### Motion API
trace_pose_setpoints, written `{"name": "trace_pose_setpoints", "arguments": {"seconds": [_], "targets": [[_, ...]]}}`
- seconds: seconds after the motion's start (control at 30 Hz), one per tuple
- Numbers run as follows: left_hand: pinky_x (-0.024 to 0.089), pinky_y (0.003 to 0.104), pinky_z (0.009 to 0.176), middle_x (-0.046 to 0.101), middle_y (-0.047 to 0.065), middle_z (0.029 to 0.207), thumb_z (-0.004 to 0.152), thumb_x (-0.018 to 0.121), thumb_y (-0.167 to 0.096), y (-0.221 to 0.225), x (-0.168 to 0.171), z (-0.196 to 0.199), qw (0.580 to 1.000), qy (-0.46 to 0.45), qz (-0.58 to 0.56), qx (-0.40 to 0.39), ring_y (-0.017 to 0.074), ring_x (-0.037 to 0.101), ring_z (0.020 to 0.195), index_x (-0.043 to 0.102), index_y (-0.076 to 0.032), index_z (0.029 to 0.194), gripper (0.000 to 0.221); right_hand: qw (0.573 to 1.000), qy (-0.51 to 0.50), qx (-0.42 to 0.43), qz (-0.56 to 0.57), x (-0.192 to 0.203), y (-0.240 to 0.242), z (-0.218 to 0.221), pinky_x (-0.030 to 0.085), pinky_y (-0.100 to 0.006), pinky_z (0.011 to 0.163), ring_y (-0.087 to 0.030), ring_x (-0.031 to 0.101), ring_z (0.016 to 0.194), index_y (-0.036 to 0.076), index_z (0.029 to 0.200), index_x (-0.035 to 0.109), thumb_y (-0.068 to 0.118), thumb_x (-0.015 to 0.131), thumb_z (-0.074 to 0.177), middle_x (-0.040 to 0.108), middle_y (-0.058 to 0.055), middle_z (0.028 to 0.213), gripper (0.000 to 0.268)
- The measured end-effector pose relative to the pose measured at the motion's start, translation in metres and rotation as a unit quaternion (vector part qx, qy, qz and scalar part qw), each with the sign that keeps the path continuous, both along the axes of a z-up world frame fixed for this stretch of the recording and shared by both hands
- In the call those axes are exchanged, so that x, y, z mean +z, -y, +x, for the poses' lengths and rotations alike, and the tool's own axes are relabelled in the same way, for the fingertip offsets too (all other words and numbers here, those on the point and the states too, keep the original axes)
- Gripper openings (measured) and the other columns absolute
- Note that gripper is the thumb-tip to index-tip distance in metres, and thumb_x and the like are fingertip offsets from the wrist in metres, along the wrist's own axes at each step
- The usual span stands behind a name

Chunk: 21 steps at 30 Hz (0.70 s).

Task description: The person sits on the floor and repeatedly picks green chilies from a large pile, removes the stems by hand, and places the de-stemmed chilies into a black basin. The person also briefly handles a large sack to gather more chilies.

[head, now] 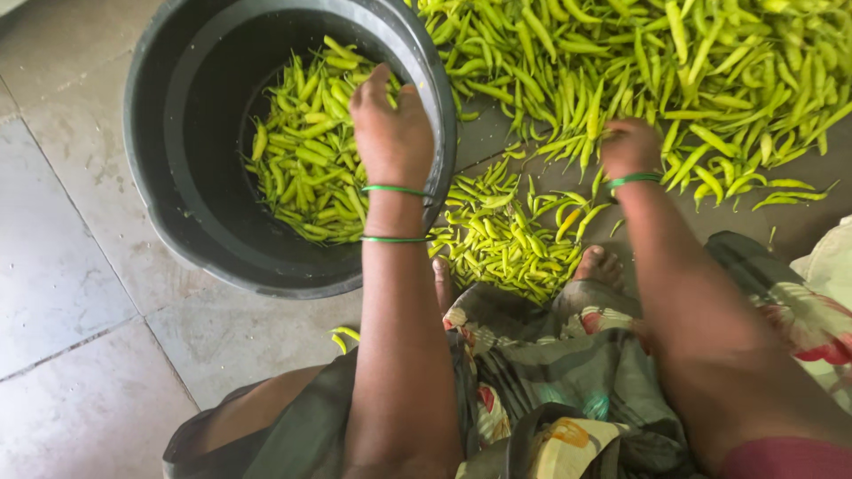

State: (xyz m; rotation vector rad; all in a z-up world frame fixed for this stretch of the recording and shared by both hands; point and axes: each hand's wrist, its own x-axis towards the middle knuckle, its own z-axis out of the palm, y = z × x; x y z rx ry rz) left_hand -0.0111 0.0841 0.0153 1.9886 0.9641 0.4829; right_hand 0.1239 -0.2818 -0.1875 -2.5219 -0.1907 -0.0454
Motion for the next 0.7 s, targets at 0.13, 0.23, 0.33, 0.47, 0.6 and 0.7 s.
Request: {"name": "trace_pose_setpoints", "arguments": {"seconds": [0.13,0.23,0.33,0.47,0.6,0.7], "targets": [[0.052,0.041,0.106,0.067,0.024,0.126,0.094,0.062,-0.019,0.017,0.001,0.010,0.998,0.037,-0.022,-0.046,0.0369,0.066,0.119,0.066,0.004,0.125,0.039,0.977,-0.111,-0.021,-0.181,-0.036,0.069,-0.005,0.053,-0.045,0.070,-0.038,0.068,0.078,-0.003,0.093,0.073,0.019,0.085,0.088,0.071,-0.024,0.086,0.025],[0.053,0.042,0.099,0.069,0.022,0.119,0.092,0.064,-0.019,0.036,0.001,0.014,0.997,0.025,-0.002,-0.078,0.0363,0.067,0.111,0.070,0.000,0.116,0.032,0.966,-0.238,-0.095,0.022,-0.041,0.070,-0.018,0.049,-0.041,0.068,-0.030,0.067,0.075,-0.002,0.097,0.068,0.011,0.081,0.087,0.069,-0.017,0.084,0.021],[0.053,0.044,0.094,0.068,0.021,0.115,0.089,0.067,-0.018,0.046,0.004,0.013,0.996,0.007,0.027,-0.079,0.0369,0.067,0.106,0.073,-0.005,0.111,0.027,0.842,-0.398,-0.175,0.319,-0.022,0.045,-0.020,0.043,-0.039,0.062,-0.023,0.064,0.076,0.003,0.100,0.062,0.004,0.073,0.094,0.066,-0.008,0.085,0.013],[0.053,0.047,0.092,0.073,0.018,0.105,0.085,0.068,-0.017,0.048,0.010,0.016,0.994,0.009,0.087,-0.062,0.0374,0.069,0.102,0.076,-0.010,0.102,0.021,0.734,-0.475,-0.073,0.479,0.050,0.006,-0.022,0.055,-0.038,0.069,-0.021,0.068,0.078,0.007,0.104,0.063,0.002,0.069,0.092,0.069,-0.008,0.090,0.014],[0.058,0.045,0.085,0.076,0.018,0.102,0.091,0.064,-0.018,0.061,0.003,0.014,0.987,0.068,0.032,-0.140,0.0392,0.073,0.094,0.075,-0.008,0.102,0.019,0.713,-0.518,0.021,0.471,0.118,-0.051,-0.021,0.059,-0.038,0.074,-0.023,0.072,0.082,0.011,0.107,0.066,0.001,0.065,0.088,0.073,-0.010,0.093,0.021],[0.056,0.048,0.076,0.074,0.023,0.093,0.092,0.065,-0.021,0.083,-0.009,0.016,0.980,-0.017,-0.026,-0.195,0.0428,0.071,0.085,0.076,-0.005,0.097,0.020,0.668,-0.523,0.138,0.510,0.151,-0.083,-0.016,0.057,-0.037,0.074,-0.024,0.073,0.087,0.008,0.110,0.069,0.000,0.069,0.090,0.074,-0.010,0.099,0.022]]}}
